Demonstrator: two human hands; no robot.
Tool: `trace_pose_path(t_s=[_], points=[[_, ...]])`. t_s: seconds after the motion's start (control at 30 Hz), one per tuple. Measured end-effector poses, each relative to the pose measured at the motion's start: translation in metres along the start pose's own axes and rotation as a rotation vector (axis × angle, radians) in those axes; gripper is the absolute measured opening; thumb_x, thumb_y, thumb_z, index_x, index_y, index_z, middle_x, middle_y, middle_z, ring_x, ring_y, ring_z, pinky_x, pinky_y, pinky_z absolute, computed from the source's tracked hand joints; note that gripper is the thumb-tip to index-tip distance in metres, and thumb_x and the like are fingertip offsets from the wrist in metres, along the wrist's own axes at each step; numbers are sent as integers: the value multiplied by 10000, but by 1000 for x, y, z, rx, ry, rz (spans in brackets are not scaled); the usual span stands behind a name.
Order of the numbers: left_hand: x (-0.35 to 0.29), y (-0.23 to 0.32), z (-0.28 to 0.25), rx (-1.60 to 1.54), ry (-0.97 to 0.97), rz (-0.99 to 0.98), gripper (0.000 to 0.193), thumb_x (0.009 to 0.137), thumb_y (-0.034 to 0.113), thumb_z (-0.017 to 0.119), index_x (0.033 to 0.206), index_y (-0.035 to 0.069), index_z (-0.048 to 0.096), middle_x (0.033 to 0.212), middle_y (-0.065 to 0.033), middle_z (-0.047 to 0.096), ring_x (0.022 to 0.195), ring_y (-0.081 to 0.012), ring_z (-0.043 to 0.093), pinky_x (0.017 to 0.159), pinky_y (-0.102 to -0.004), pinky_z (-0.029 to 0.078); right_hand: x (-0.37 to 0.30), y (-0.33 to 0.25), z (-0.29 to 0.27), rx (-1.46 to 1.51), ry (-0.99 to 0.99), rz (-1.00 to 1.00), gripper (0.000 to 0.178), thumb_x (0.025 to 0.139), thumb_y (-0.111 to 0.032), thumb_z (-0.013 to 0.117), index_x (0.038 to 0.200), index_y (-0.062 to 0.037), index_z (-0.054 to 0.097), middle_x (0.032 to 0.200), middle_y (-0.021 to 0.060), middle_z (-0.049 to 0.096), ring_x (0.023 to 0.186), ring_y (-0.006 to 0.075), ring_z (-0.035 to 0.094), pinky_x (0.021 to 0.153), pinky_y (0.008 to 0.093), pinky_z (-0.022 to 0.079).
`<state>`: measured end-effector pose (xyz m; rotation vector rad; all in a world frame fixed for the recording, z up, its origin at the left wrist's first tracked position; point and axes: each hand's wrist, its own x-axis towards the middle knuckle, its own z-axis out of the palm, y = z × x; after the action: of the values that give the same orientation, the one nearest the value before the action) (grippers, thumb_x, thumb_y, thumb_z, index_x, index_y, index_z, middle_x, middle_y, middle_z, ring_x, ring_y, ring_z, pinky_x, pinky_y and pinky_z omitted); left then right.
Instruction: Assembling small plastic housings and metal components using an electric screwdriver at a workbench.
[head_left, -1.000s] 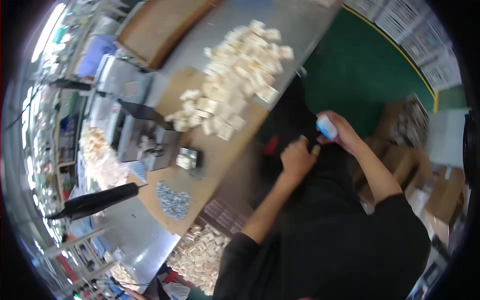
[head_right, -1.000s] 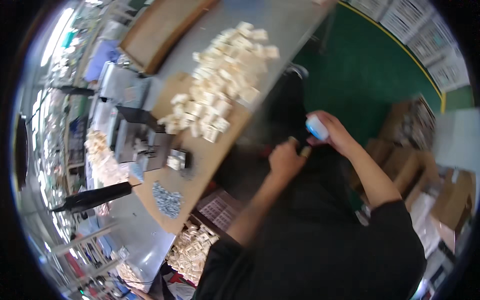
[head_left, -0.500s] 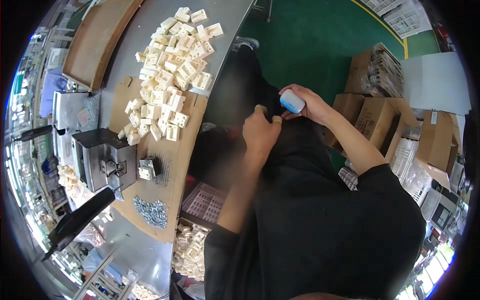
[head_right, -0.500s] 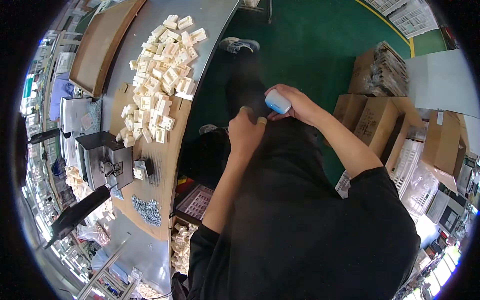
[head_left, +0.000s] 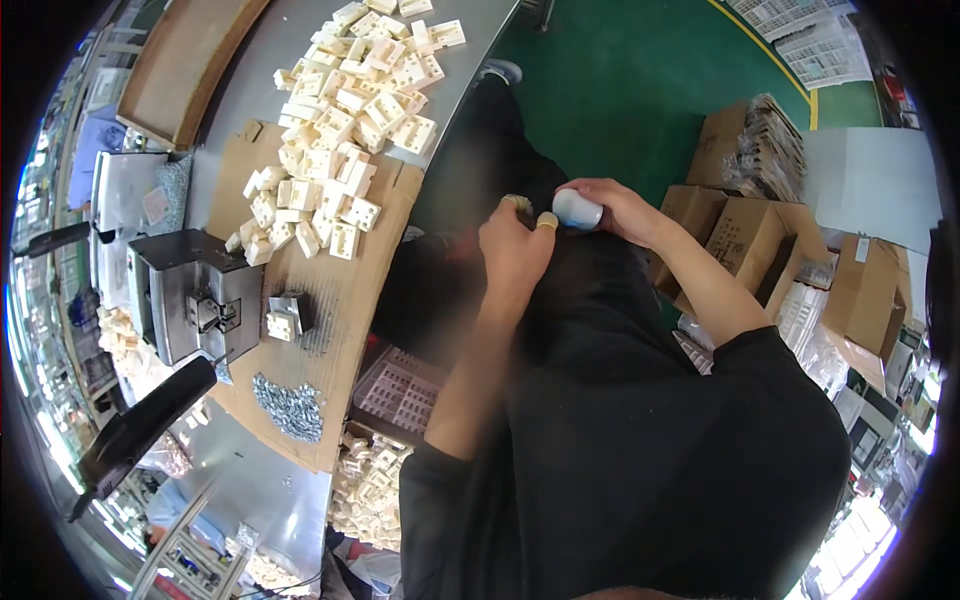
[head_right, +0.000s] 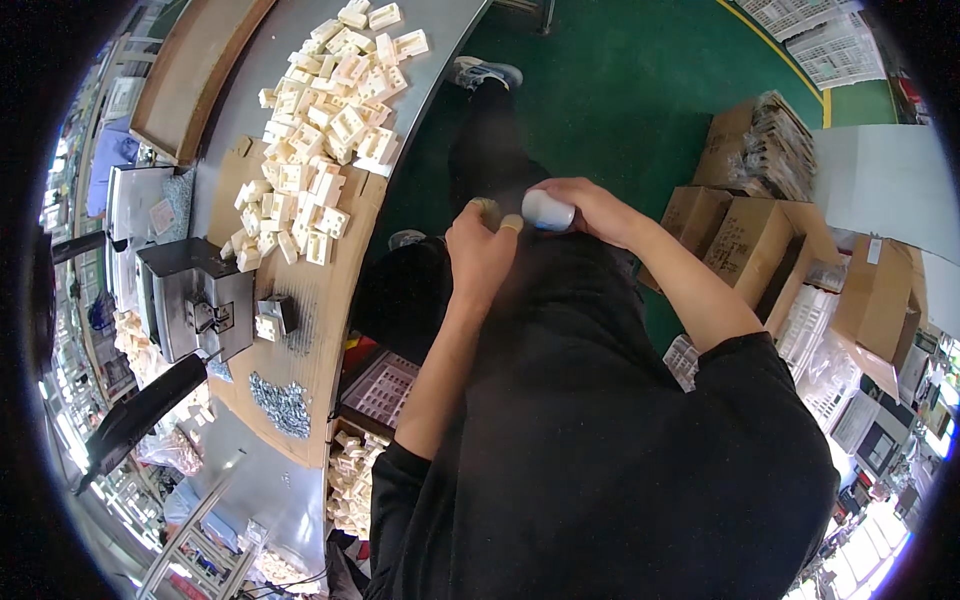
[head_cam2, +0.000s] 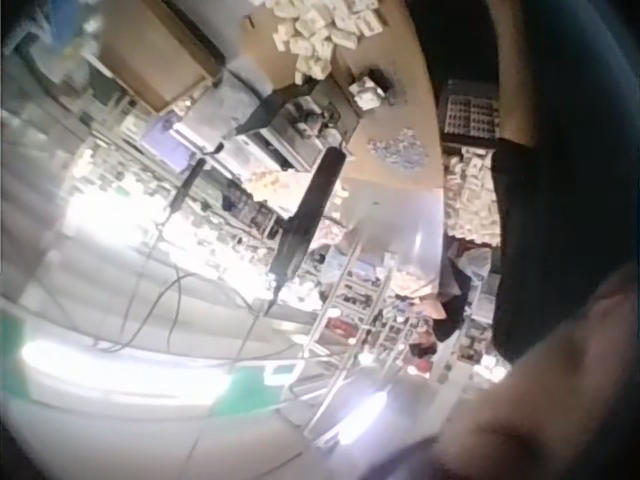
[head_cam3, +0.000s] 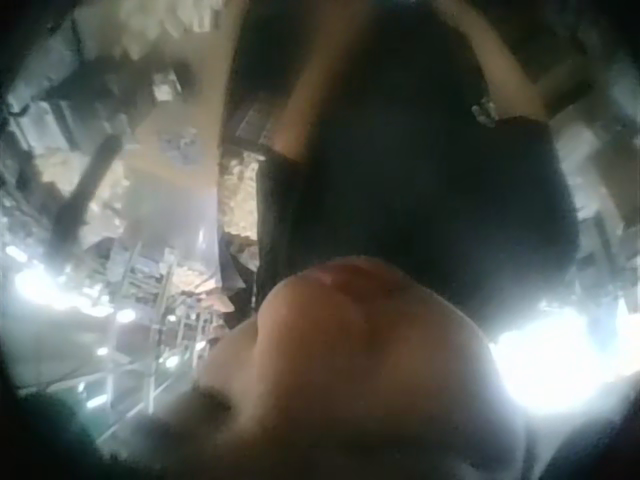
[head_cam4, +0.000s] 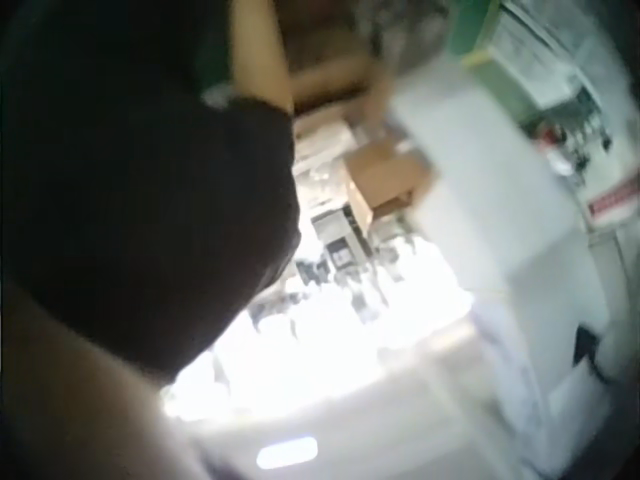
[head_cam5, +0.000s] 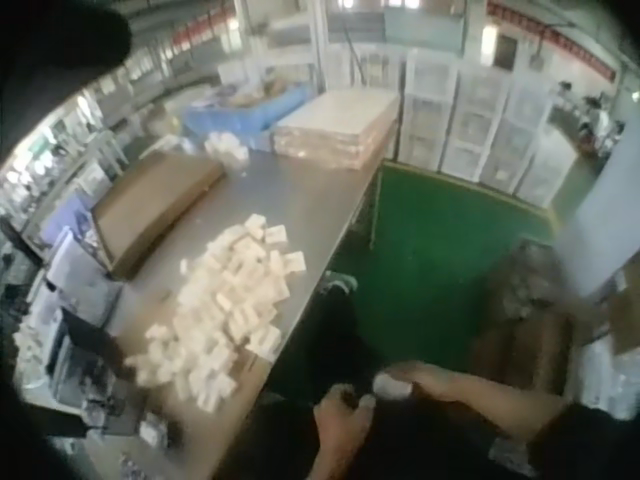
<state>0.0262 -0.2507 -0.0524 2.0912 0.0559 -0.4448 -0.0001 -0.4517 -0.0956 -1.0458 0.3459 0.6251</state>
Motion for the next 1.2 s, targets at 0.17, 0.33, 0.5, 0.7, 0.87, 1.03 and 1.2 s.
trace_pose_path(t_s=[0.17, 0.33, 0.5, 0.7, 0.87, 1.03, 1.2], points=[[-6, 3, -1, -31, 12, 90, 269, 747, 120, 713, 930, -69, 657, 821, -221, 697, 779, -357, 695, 723, -405, 529, -2, -17, 34, -521, 169, 115, 419, 994, -283, 528, 1303, -1, 551, 1235, 79, 607, 1149, 194, 559, 1009, 333, 426], [-13, 5, 1, -17, 59, 189, 217, 726, 124, 706, 859, -28, 627, 743, -209, 661, 720, -378, 672, 679, -426, 533, 27, -6, 48, -828, -41, -165, 315, 879, -134, 626, 1156, 13, 616, 1120, 115, 660, 1130, 188, 568, 964, 343, 460], [-21, 9, 1, -31, 30, 212, 234, 705, 132, 697, 855, -28, 612, 781, -242, 660, 776, -428, 655, 708, -474, 528, 57, 34, 24, -942, -101, -286, 341, 884, -149, 622, 1186, 9, 612, 1169, 128, 660, 1133, 230, 585, 959, 373, 475], [-23, 8, -5, -67, 12, 192, 241, 709, 139, 694, 848, -27, 589, 769, -248, 651, 784, -440, 645, 718, -497, 516, 62, 33, 18, -1208, -149, -258, 332, 892, -153, 614, 1179, 12, 614, 1162, 146, 660, 1119, 253, 594, 951, 377, 479], [-20, 3, -8, -49, 9, 139, 248, 718, 147, 692, 862, -22, 583, 790, -236, 659, 790, -426, 651, 720, -495, 520, 60, 32, 11, -1339, -187, -237, 324, 898, -157, 607, 1173, 14, 615, 1156, 162, 661, 1107, 272, 601, 944, 381, 481], [-26, -3, -7, -49, 9, 184, 261, 749, 177, 707, 890, -15, 599, 854, -215, 673, 834, -404, 661, 736, -467, 531, 58, 30, 3, -1448, -225, -225, 317, 905, -160, 600, 1167, 16, 617, 1150, 177, 662, 1095, 291, 608, 938, 385, 484], [-46, -11, -39, -131, -42, 213, 287, 806, 224, 725, 954, -6, 638, 896, -198, 672, 850, -383, 663, 751, -450, 534, 55, 24, -4, -1559, -290, -230, 311, 911, -164, 593, 1161, 19, 618, 1144, 193, 663, 1083, 309, 616, 931, 388, 487]])
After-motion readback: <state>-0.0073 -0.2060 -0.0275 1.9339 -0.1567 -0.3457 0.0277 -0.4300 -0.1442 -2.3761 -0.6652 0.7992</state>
